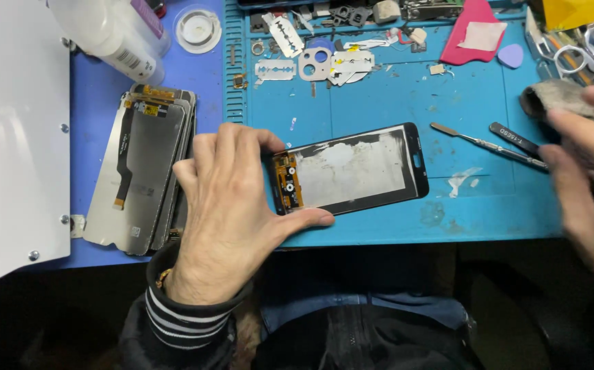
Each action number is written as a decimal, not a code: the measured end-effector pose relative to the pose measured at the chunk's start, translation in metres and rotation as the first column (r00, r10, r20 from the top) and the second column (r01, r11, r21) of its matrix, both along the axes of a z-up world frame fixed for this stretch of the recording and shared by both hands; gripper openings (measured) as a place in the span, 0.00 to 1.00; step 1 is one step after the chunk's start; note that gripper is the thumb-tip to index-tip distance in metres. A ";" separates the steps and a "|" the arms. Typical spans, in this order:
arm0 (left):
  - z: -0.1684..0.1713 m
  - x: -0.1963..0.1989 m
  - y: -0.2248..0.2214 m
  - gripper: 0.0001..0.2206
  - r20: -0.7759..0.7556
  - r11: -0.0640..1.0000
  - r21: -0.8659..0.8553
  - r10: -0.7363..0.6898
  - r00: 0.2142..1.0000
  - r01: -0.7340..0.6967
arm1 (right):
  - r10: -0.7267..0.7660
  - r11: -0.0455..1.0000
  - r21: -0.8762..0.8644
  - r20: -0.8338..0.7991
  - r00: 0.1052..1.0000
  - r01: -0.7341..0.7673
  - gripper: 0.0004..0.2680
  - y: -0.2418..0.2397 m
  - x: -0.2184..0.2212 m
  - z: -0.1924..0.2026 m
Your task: The person cleans the internal components and screen of a disassembled smartphone using a gray cloth. They wipe the exposed circuit board and the display surface, then spray the cloth with a liquid from a bottle and continue wiping the screen.
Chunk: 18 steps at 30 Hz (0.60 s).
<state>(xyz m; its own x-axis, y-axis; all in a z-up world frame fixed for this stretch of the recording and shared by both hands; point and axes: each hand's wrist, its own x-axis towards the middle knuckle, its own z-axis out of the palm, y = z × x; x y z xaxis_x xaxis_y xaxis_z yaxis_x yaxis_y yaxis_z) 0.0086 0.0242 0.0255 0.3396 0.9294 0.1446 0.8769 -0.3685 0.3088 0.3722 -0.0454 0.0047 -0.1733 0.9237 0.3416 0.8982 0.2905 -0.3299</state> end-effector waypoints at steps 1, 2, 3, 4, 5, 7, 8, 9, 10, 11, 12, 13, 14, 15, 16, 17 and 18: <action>0.000 0.001 0.000 0.45 0.031 1.000 -0.022 -0.010 0.999 0.011 | 0.053 0.996 0.068 -0.029 0.998 -0.051 0.13 -0.003 -0.015 0.013; 0.000 0.002 -0.002 0.45 0.028 1.000 -0.017 -0.015 1.000 0.015 | 0.049 0.996 0.073 -0.032 0.998 -0.046 0.13 0.002 -0.025 0.021; -0.001 0.003 -0.004 0.45 0.050 1.000 -0.018 -0.016 0.999 0.017 | 0.087 0.996 0.040 -0.056 0.995 -0.085 0.16 0.007 -0.037 0.029; -0.001 0.003 -0.007 0.45 0.070 1.000 -0.021 -0.013 0.997 0.015 | 0.130 0.992 0.007 -0.083 0.988 -0.129 0.20 0.013 -0.049 0.037; -0.003 0.003 -0.009 0.45 0.065 1.000 -0.019 -0.014 0.998 0.015 | 0.130 0.992 0.010 -0.088 0.988 -0.129 0.20 0.016 -0.059 0.038; -0.009 0.002 -0.015 0.43 0.103 0.995 0.063 -0.080 0.991 0.074 | 0.124 0.990 -0.049 -0.188 0.974 -0.135 0.24 0.023 -0.079 0.039; -0.008 0.002 -0.017 0.43 0.100 0.996 0.062 -0.074 0.992 0.068 | 0.129 0.989 -0.049 -0.190 0.973 -0.141 0.24 0.026 -0.079 0.034; -0.008 0.001 -0.020 0.44 0.132 0.994 0.061 -0.096 0.987 0.089 | 0.111 0.988 -0.075 -0.239 0.965 -0.132 0.24 0.029 -0.080 0.028; -0.007 0.001 -0.021 0.45 0.164 0.992 0.063 -0.118 0.979 0.109 | 0.092 0.987 -0.098 -0.287 0.953 -0.125 0.23 0.033 -0.081 0.023; -0.005 0.000 -0.024 0.45 0.161 0.992 0.064 -0.114 0.980 0.104 | 0.097 0.987 -0.096 -0.290 0.952 -0.130 0.23 0.035 -0.081 0.022; -0.004 0.000 -0.026 0.51 0.224 0.995 -0.017 -0.090 0.970 0.097 | 0.052 0.978 -0.170 -0.363 0.930 -0.121 0.21 0.036 -0.080 0.020; -0.003 0.000 -0.029 0.57 0.283 0.991 -0.099 -0.062 0.957 0.094 | 0.001 0.962 -0.245 -0.430 0.903 -0.118 0.19 0.038 -0.080 0.019; 0.000 -0.002 -0.029 0.57 0.281 0.991 -0.098 -0.060 0.958 0.091 | 0.004 0.962 -0.244 -0.431 0.902 -0.121 0.19 0.036 -0.080 0.019; 0.004 -0.004 -0.029 0.47 0.407 0.989 -0.143 0.015 0.913 0.048 | -0.007 0.969 -0.224 -0.462 0.887 -0.109 0.12 0.034 -0.080 0.020; 0.007 -0.006 -0.029 0.38 0.522 0.981 -0.192 0.092 0.848 0.012 | -0.017 0.974 -0.203 -0.492 0.870 -0.096 0.06 0.032 -0.080 0.020; 0.011 -0.006 -0.029 0.38 0.521 0.982 -0.191 0.093 0.848 0.010 | -0.014 0.974 -0.202 -0.493 0.870 -0.098 0.06 0.030 -0.078 0.020; 0.014 -0.006 -0.029 0.23 0.527 0.996 -0.085 0.011 0.850 0.040 | 0.003 0.984 -0.152 -0.506 0.863 -0.093 0.05 0.027 -0.076 0.020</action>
<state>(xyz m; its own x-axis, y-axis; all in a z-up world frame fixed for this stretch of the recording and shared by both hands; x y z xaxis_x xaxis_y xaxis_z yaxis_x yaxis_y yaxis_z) 0.0023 -0.0051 0.0392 0.2501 0.9424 0.2220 0.5678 -0.3285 0.7548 0.2963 -0.0181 0.0245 -0.0653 0.9692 0.2376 0.5836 0.2302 -0.7787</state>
